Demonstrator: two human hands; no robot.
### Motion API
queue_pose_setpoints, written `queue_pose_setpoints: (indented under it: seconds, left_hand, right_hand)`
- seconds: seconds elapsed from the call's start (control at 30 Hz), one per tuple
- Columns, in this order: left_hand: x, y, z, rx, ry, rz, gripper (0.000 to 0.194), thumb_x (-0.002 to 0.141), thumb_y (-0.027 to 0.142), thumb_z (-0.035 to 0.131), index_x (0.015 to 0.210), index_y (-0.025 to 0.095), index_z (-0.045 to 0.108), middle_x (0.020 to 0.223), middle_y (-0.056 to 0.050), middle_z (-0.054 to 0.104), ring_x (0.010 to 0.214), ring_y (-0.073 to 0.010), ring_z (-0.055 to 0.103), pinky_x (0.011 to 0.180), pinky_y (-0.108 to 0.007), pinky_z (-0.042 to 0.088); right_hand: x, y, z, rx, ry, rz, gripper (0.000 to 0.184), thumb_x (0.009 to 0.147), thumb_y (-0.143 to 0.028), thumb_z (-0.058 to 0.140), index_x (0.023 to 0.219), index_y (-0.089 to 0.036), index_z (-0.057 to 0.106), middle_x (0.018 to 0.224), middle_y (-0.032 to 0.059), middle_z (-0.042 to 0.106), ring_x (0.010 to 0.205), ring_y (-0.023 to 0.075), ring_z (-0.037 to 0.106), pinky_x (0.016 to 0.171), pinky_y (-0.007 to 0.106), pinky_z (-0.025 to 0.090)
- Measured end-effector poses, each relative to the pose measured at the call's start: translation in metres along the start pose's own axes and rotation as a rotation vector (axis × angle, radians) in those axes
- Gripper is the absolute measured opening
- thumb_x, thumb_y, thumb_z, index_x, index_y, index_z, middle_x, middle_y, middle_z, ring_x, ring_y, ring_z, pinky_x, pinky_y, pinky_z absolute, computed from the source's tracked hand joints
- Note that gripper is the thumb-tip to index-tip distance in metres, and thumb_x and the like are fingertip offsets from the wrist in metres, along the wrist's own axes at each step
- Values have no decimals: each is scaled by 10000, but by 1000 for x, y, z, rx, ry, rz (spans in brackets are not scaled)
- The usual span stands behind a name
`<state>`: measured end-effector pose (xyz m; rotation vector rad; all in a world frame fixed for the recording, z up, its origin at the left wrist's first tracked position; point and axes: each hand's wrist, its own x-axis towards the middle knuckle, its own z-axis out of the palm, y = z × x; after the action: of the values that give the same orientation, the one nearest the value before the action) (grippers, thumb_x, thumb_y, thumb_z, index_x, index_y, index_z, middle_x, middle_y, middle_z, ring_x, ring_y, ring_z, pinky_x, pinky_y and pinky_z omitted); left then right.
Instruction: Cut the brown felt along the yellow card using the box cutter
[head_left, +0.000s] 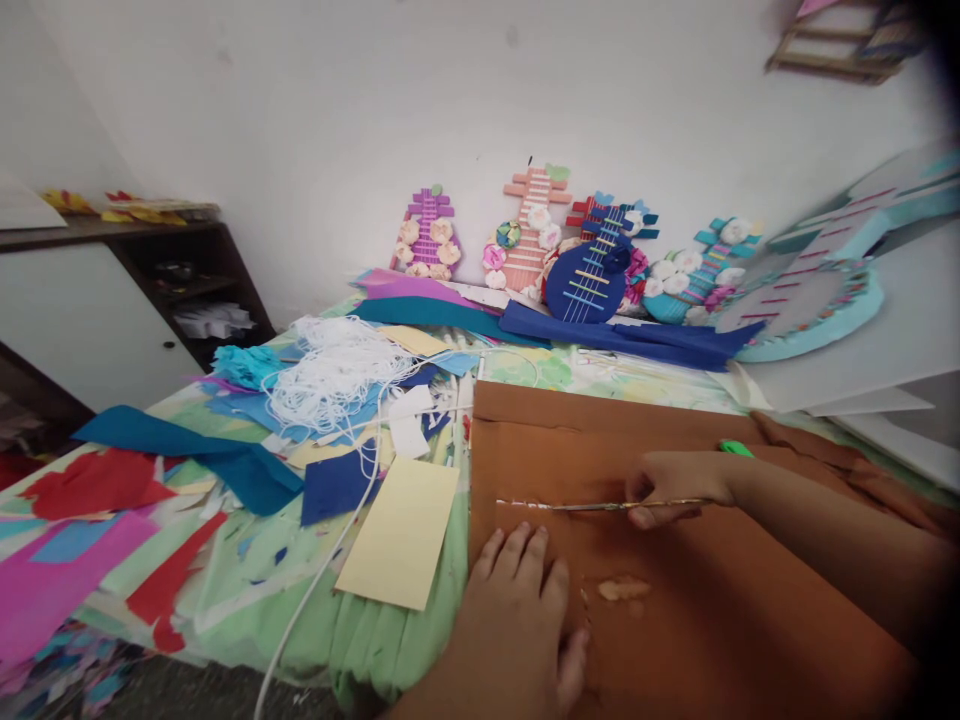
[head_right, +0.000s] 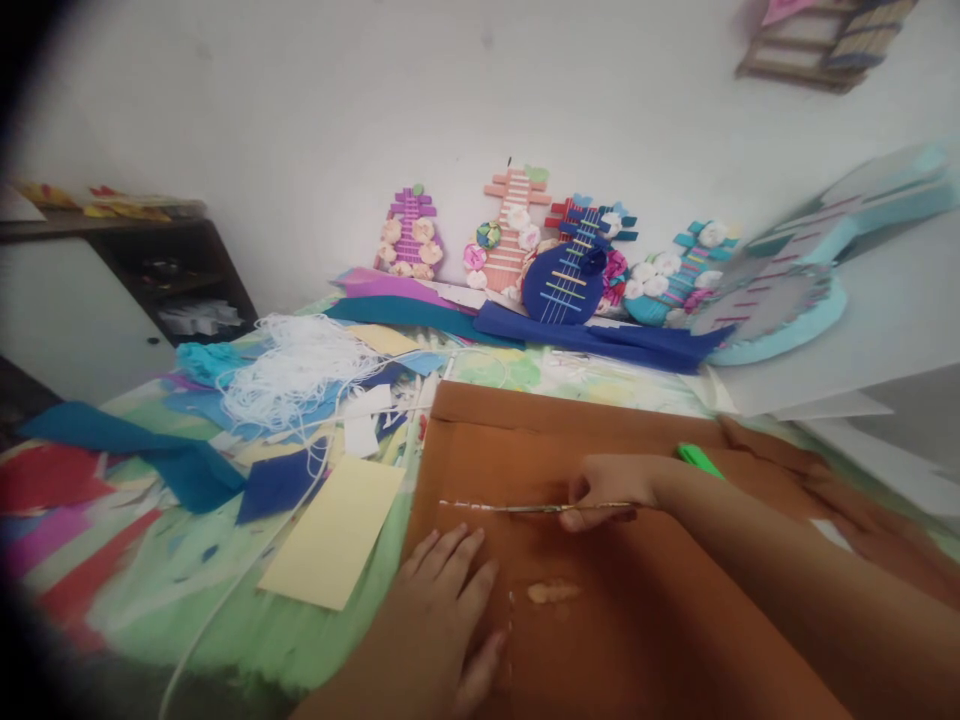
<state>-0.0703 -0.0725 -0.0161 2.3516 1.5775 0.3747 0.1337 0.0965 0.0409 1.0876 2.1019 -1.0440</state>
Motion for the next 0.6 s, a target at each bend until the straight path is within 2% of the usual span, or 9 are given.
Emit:
queue_pose_setpoints:
  seconds: [0.2,0.6]
  left_hand:
    - [0,0,0,-9,9,-1,469,798,411,434,1177,142,502,1289,-161,375,1179,-319,316,954,-504,241]
    - [-2,-1,4,-9,46,0,467,795,430,431,1161,151,511,1279,-147,396,1173,-305,328,960,-490,236]
  right_hand:
    - [3,-4,3,37,0,11,510,623,-661,493,583,-153,479,468,-42,384,406,66,343,382,201,243]
    - [3,-16,0,24,4,71,498,611,-656,510,591,-160,477,461,-47,386,406,70,348,390,207,251]
